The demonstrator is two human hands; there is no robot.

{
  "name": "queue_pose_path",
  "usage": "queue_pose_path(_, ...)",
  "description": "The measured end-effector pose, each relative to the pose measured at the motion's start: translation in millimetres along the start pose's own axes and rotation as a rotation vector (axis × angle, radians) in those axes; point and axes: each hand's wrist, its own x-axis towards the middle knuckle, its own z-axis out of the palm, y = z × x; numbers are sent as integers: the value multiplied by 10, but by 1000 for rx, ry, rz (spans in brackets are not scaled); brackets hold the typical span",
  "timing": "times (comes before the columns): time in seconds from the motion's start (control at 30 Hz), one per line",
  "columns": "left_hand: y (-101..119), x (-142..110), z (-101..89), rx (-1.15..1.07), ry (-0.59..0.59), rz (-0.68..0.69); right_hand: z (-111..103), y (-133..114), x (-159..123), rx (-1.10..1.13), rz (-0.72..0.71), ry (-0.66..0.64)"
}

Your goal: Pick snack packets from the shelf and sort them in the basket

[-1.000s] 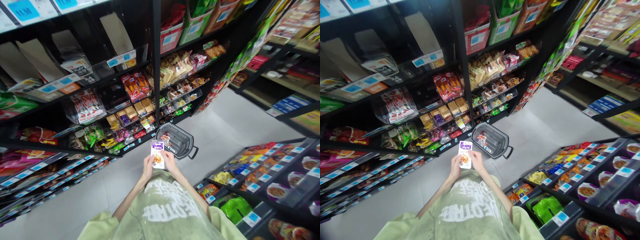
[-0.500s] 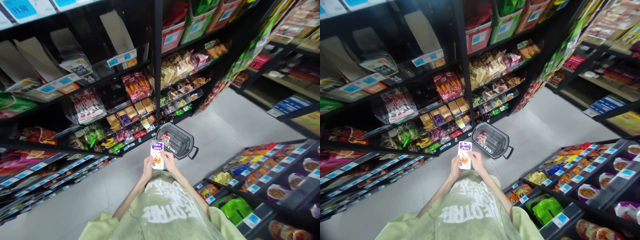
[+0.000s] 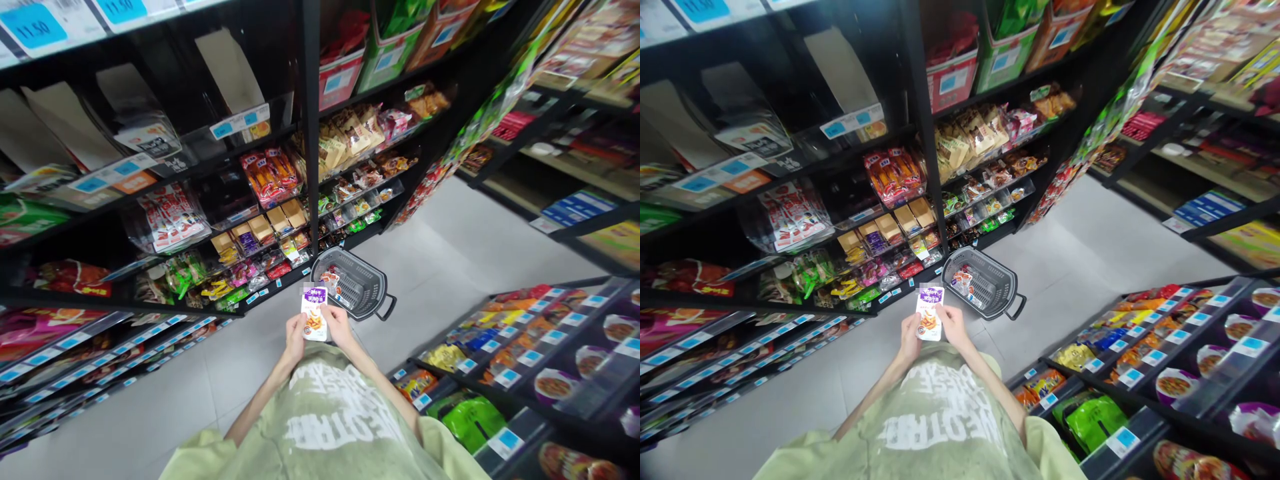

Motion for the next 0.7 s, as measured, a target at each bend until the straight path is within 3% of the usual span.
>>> queue_pose_path(0.4, -25, -4, -29, 36, 24, 1, 28, -1, 9, 43, -12, -15)
queue_pose_path(0.7, 34, 10, 16, -10, 2, 5, -31, -31, 58, 154, -10, 147)
